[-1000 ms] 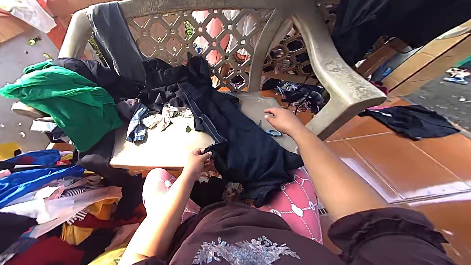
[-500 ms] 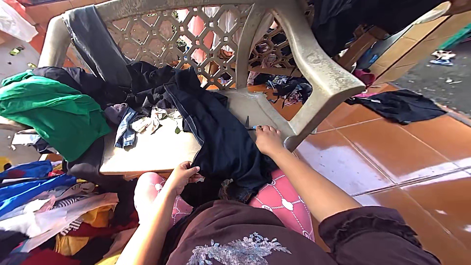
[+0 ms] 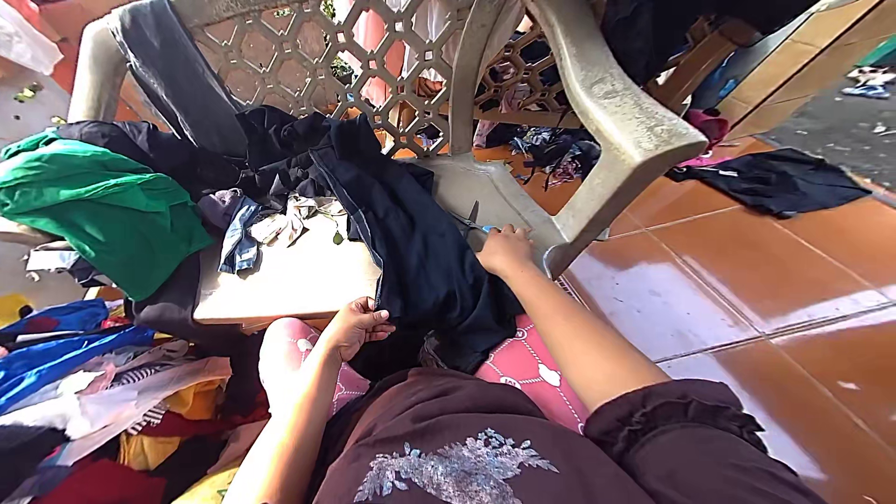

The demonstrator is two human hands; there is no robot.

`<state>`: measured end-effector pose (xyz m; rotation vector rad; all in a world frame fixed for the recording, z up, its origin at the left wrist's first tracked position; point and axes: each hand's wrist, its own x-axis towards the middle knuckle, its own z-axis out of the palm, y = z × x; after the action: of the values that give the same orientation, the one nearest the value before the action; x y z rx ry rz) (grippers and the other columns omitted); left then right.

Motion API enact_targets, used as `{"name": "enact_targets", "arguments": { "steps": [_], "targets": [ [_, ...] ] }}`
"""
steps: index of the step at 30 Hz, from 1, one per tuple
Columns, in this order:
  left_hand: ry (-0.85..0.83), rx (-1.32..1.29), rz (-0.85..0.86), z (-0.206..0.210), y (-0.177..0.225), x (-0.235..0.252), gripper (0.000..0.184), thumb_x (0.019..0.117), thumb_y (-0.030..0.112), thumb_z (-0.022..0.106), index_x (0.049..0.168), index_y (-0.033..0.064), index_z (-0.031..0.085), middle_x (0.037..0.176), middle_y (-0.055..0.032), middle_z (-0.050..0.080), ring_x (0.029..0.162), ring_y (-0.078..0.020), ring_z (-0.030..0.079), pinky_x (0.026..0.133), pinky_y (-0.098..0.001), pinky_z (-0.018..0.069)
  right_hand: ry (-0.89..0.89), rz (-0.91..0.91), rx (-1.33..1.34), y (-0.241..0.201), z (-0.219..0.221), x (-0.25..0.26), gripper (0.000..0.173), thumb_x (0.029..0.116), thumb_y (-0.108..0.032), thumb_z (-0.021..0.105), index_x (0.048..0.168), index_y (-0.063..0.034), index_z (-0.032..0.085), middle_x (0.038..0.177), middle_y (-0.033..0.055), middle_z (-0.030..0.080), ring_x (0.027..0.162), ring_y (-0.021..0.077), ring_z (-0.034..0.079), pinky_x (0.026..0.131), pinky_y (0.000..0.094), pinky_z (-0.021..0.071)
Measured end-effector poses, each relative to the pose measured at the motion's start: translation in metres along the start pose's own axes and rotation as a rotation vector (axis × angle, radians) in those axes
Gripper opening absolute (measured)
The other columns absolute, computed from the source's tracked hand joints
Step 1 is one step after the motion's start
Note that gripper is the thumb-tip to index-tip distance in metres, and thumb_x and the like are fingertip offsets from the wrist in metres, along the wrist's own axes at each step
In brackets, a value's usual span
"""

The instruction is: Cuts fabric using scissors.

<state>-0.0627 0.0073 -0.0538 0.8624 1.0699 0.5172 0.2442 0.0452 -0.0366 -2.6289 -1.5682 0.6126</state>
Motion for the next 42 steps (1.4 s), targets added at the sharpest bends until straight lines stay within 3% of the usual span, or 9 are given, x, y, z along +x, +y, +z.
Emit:
{"name": "enact_targets", "arguments": {
  "steps": [5, 9, 15, 20, 22, 25, 29, 35, 42],
  "targets": [
    [0.000, -0.064, 0.032, -0.001, 0.000, -0.005, 0.010, 0.1078, 0.006, 0.046, 0.101, 0.0055, 0.053, 0.086, -0.0102, 0.073, 0.076, -0.0195, 0.074, 0.072, -0.0310, 0.0619, 0.027, 0.033, 0.093, 0.007, -0.004, 0.015, 0.056, 0.1039, -0.043, 0.056, 0.133, 0.0055, 0.059, 0.146, 0.0305, 0.047, 0.136, 0.0476, 0.045, 0.106, 0.0604, 0.0411],
    [-0.033, -0.119, 0.046, -0.004, -0.005, -0.008, 0.018, 0.1092, 0.007, 0.041, 0.100, 0.0055, 0.056, 0.089, -0.0113, 0.074, 0.081, -0.0215, 0.075, 0.077, -0.0342, 0.0622, 0.036, 0.088, 0.105, 0.009, -0.009, 0.028, 0.077, 0.0962, -0.062, 0.058, 0.131, 0.0066, 0.061, 0.150, 0.0304, 0.043, 0.138, 0.0474, 0.043, 0.106, 0.0637, 0.0385],
    [-0.033, -0.084, 0.087, -0.007, -0.008, -0.009, 0.019, 0.1074, 0.004, 0.044, 0.095, 0.0057, 0.059, 0.085, -0.0062, 0.072, 0.078, -0.0155, 0.072, 0.076, -0.0305, 0.0605, -0.009, 0.027, 0.076, 0.006, -0.003, 0.038, 0.075, 0.0952, -0.039, 0.069, 0.145, 0.0119, 0.044, 0.158, 0.0319, 0.030, 0.145, 0.0472, 0.034, 0.115, 0.0601, 0.0319],
    [0.016, -0.049, 0.080, -0.008, -0.007, -0.010, 0.019, 0.1067, 0.005, 0.046, 0.093, 0.0056, 0.060, 0.080, -0.0035, 0.069, 0.071, -0.0120, 0.069, 0.071, -0.0266, 0.0588, 0.092, 0.132, 0.198, 0.031, -0.010, 0.061, 0.074, 0.1043, -0.037, 0.056, 0.151, 0.0145, 0.029, 0.162, 0.0342, 0.021, 0.149, 0.0473, 0.029, 0.119, 0.0584, 0.0276],
    [0.020, -0.037, 0.078, -0.007, -0.008, -0.010, 0.019, 0.1069, 0.005, 0.047, 0.093, 0.0055, 0.060, 0.081, -0.0036, 0.068, 0.071, -0.0120, 0.068, 0.070, -0.0267, 0.0585, 0.078, 0.154, 0.187, 0.033, -0.018, 0.057, 0.074, 0.1075, -0.046, 0.044, 0.152, 0.0114, 0.032, 0.163, 0.0309, 0.023, 0.151, 0.0446, 0.026, 0.119, 0.0605, 0.0243],
    [0.019, -0.009, 0.047, -0.003, -0.011, -0.008, 0.019, 0.1073, 0.006, 0.046, 0.093, 0.0061, 0.060, 0.081, -0.0030, 0.068, 0.071, -0.0112, 0.068, 0.069, -0.0260, 0.0583, 0.077, 0.051, 0.182, 0.022, -0.014, 0.042, 0.095, 0.0980, -0.064, 0.054, 0.156, 0.0077, 0.029, 0.163, 0.0300, 0.024, 0.153, 0.0457, 0.020, 0.119, 0.0665, 0.0166],
    [0.027, 0.009, 0.031, -0.001, -0.016, -0.006, 0.020, 0.1079, 0.006, 0.044, 0.095, 0.0049, 0.060, 0.084, -0.0049, 0.070, 0.071, -0.0120, 0.069, 0.068, -0.0260, 0.0582, 0.042, -0.004, 0.102, -0.005, 0.000, 0.025, 0.088, 0.0974, -0.045, 0.063, 0.159, 0.0030, 0.024, 0.159, 0.0308, 0.030, 0.149, 0.0464, 0.027, 0.118, 0.0651, 0.0197],
    [0.047, -0.027, 0.098, -0.007, -0.018, -0.009, 0.021, 0.1021, -0.002, 0.045, 0.089, 0.0070, 0.059, 0.082, -0.0051, 0.071, 0.071, -0.0123, 0.070, 0.067, -0.0262, 0.0596, 0.090, 0.034, 0.183, 0.008, -0.011, 0.034, 0.057, 0.0940, -0.026, 0.070, 0.136, 0.0082, 0.054, 0.140, 0.0283, 0.054, 0.136, 0.0433, 0.047, 0.109, 0.0592, 0.0381],
    [-0.002, 0.089, 0.083, -0.003, -0.019, -0.010, 0.023, 0.0841, -0.007, 0.053, 0.103, 0.0044, 0.062, 0.076, -0.0009, 0.069, 0.061, -0.0060, 0.063, 0.060, -0.0211, 0.0558, 0.020, 0.101, 0.186, 0.022, -0.019, 0.017, 0.066, 0.0897, -0.035, 0.077, 0.136, 0.0058, 0.053, 0.130, 0.0262, 0.062, 0.124, 0.0430, 0.058, 0.100, 0.0611, 0.0453]
  ]
}}
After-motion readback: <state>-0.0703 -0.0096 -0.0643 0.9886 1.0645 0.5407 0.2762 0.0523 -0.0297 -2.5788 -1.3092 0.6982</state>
